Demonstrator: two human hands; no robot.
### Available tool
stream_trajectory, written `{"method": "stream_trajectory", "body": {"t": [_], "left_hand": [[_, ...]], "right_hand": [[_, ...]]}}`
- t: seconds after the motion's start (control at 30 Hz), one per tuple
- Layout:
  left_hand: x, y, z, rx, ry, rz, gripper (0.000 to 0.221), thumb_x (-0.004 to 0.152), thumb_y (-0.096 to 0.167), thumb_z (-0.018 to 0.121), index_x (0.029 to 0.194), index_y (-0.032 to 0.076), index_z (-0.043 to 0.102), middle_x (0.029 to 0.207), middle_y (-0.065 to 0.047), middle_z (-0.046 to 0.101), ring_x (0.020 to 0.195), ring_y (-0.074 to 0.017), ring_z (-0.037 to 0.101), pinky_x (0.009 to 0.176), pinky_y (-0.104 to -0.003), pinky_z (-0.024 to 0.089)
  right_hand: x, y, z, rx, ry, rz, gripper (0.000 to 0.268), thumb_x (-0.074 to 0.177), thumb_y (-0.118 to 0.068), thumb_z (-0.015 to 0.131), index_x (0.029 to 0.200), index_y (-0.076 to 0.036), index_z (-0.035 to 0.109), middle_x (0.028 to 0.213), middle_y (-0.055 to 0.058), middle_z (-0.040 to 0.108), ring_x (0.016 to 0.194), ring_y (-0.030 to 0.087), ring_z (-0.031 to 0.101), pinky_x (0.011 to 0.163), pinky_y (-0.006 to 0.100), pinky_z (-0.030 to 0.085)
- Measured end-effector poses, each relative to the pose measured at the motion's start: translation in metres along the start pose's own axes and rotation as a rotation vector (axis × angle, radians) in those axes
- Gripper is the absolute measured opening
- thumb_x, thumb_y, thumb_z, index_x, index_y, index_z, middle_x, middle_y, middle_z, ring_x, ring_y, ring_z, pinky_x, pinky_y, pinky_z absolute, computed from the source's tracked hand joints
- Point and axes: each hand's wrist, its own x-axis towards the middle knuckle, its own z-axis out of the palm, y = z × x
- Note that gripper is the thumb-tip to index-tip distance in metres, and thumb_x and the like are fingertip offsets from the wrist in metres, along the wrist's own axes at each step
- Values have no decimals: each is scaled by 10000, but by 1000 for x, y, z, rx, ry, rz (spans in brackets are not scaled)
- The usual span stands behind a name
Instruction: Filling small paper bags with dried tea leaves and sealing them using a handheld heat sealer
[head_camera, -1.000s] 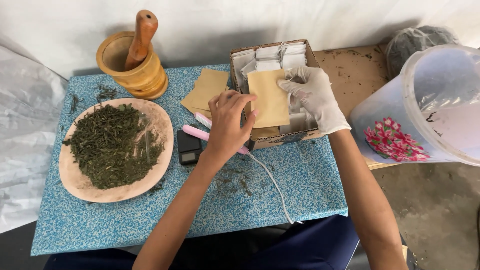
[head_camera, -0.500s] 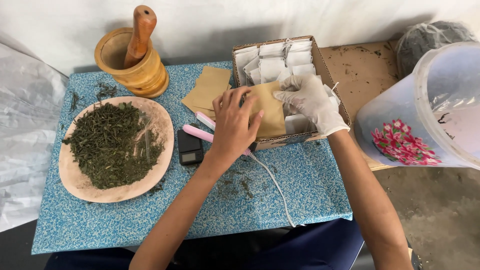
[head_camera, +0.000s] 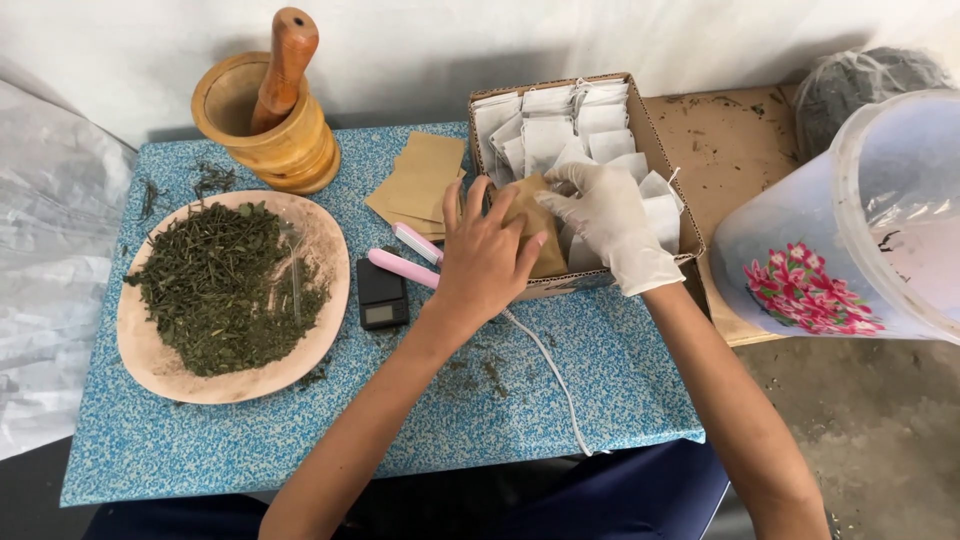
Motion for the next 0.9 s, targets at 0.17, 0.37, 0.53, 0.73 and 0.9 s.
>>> {"method": "stream_trajectory", "body": {"t": [0.17,0.37,0.53,0.73,0.9], "left_hand": [[1,1,0,7,8,-6,556,1077,481,502,1024,32,826,1404,-201,652,1439,-411,422,1236,-651,80],[13,5,-7,76,128,29,434,1059,461,601,1040,78,805,1351,-151,612,1336,-394,487,1215,-653,248],[41,3,0,47,120,-10,377,1056,444,617,1172,123,778,1297,-152,617,1333,-371,488,1211,-635,245],[76,-25,43,52,54,-50,334,1044,298,610,1322,136,699,1187,-157,635,1270,-363,553,1142,-612,253],[94,-30,59,104,29,-70,276,991,181,635,1260,146,686,1078,-185,684,1185,-413,636,1094,-608,319]], "right_hand": [[-20,-22,-43,184,129,-47,276,1003,-419,825,1202,-228,810,995,47,797,870,207,745,761,417,589],[-30,-28,-110,467,195,-236,203,1134,-150,627,1273,-43,730,973,25,766,753,62,635,695,207,544],[-31,-28,-121,508,221,-350,302,1126,-283,661,1300,-38,689,1117,39,763,1023,94,700,962,226,559],[-10,-21,-90,194,123,-331,310,1119,-190,625,1397,-82,713,1267,218,750,1248,406,680,1019,540,525],[13,-24,-71,84,12,-109,325,1120,-268,583,1402,-205,731,1276,124,766,1169,317,730,1029,514,554]]}}
